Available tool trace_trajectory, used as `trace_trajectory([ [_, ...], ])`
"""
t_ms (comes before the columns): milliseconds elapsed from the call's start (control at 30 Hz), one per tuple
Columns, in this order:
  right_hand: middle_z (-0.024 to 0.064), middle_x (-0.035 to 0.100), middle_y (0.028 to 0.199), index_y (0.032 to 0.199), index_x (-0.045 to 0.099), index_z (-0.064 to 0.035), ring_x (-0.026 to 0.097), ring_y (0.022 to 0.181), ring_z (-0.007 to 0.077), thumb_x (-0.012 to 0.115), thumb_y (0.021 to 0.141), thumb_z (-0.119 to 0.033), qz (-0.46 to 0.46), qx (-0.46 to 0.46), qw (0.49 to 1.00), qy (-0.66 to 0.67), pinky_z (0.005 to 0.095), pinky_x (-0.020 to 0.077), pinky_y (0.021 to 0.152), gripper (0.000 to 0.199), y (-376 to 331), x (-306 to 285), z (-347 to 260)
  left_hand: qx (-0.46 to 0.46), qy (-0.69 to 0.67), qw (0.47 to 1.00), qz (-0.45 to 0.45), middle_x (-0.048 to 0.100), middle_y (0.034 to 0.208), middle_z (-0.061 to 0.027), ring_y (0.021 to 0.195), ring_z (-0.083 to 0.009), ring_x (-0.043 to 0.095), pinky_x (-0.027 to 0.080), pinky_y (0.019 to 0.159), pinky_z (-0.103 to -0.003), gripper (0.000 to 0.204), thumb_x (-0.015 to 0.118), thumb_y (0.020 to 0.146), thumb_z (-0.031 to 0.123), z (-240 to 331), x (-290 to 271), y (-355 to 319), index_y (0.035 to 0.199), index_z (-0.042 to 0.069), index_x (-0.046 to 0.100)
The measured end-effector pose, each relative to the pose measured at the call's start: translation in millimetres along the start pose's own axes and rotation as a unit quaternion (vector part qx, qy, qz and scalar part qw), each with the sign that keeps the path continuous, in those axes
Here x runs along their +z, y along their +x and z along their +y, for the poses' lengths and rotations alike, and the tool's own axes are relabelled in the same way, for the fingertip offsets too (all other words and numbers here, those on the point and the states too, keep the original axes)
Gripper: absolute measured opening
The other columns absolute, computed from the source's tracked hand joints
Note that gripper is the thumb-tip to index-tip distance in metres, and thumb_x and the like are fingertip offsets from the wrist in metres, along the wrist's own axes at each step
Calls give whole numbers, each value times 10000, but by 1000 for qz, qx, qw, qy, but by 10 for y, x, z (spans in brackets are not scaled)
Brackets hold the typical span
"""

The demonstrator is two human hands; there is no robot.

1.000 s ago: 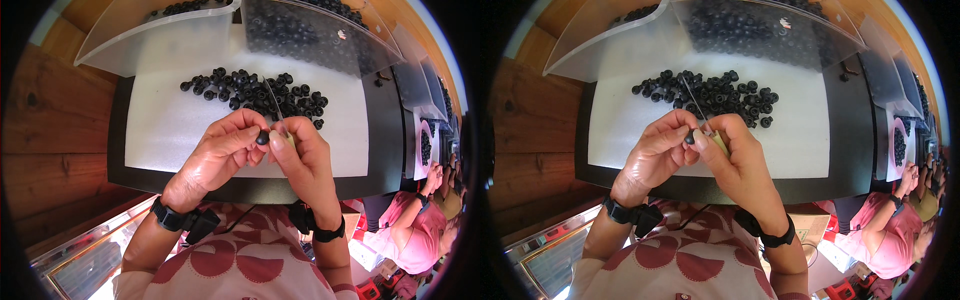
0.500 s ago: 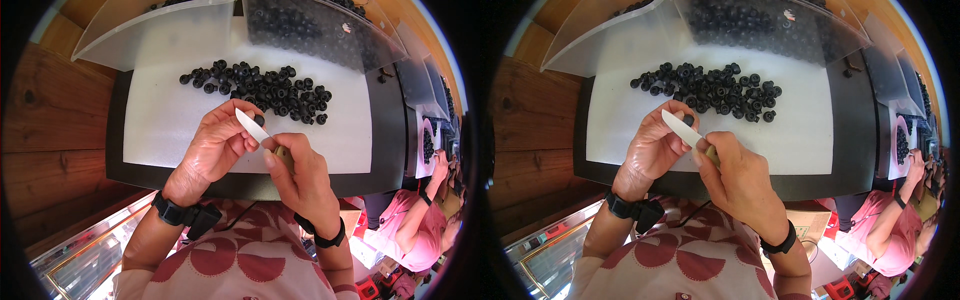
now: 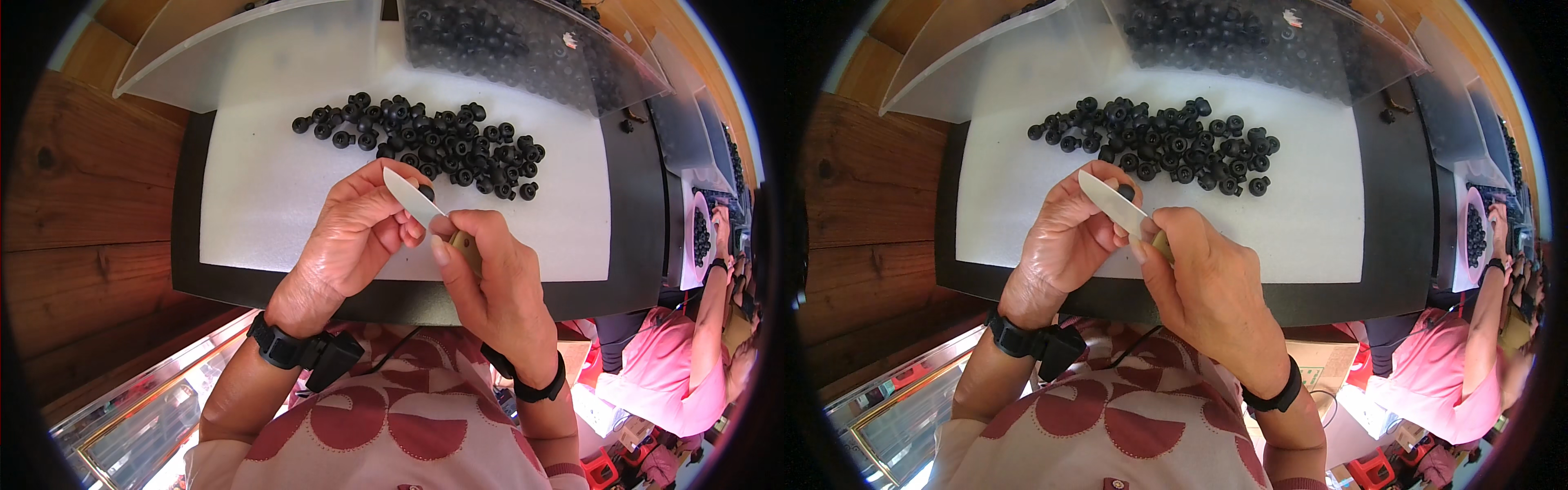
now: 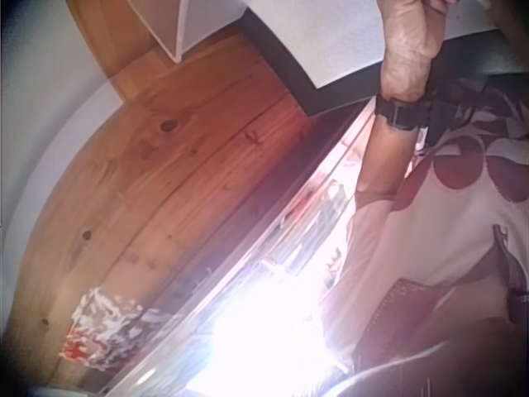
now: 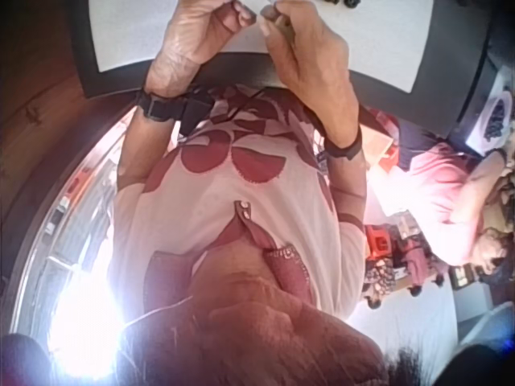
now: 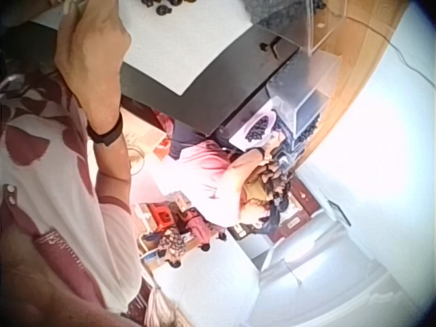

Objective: Using a knife to trim excess material from small black rubber components and sorting them into bins.

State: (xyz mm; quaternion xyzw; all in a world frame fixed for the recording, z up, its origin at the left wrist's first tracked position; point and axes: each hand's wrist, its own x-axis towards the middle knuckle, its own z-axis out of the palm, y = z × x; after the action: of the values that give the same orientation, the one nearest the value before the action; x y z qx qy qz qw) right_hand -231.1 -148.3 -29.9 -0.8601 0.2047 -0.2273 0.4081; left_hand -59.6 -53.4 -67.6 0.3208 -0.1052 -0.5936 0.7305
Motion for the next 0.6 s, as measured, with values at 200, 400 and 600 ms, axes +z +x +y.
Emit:
trace_trajectory([
  [200,136,665,862,1077,525,-33,661,675,360,684,930,-69,2,-7,1000,-1,422,497,558,219,24,-7,-6,12,3,1000,-4,678,1032,-155,773,-174,657,556,726,-282,251,689,955,141,-26,-7,-7,1155,1,629],
  [400,138,660,853,1069,531,-34,663,691,366,674,939,-71,7,-6,1000,9,421,503,577,197,30,14,12,44,8,999,-12,681,1055,-149,830,-173,646,544,760,-284,219,666,966,101,-75,-8,-13,1160,5,639],
  [600,131,656,820,1049,552,-43,667,675,348,666,951,-61,21,12,1000,17,397,518,595,152,81,-20,41,22,9,999,25,679,933,-69,775,-123,637,535,734,-267,120,623,1013,86,-63,103,-9,1115,22,627],
])
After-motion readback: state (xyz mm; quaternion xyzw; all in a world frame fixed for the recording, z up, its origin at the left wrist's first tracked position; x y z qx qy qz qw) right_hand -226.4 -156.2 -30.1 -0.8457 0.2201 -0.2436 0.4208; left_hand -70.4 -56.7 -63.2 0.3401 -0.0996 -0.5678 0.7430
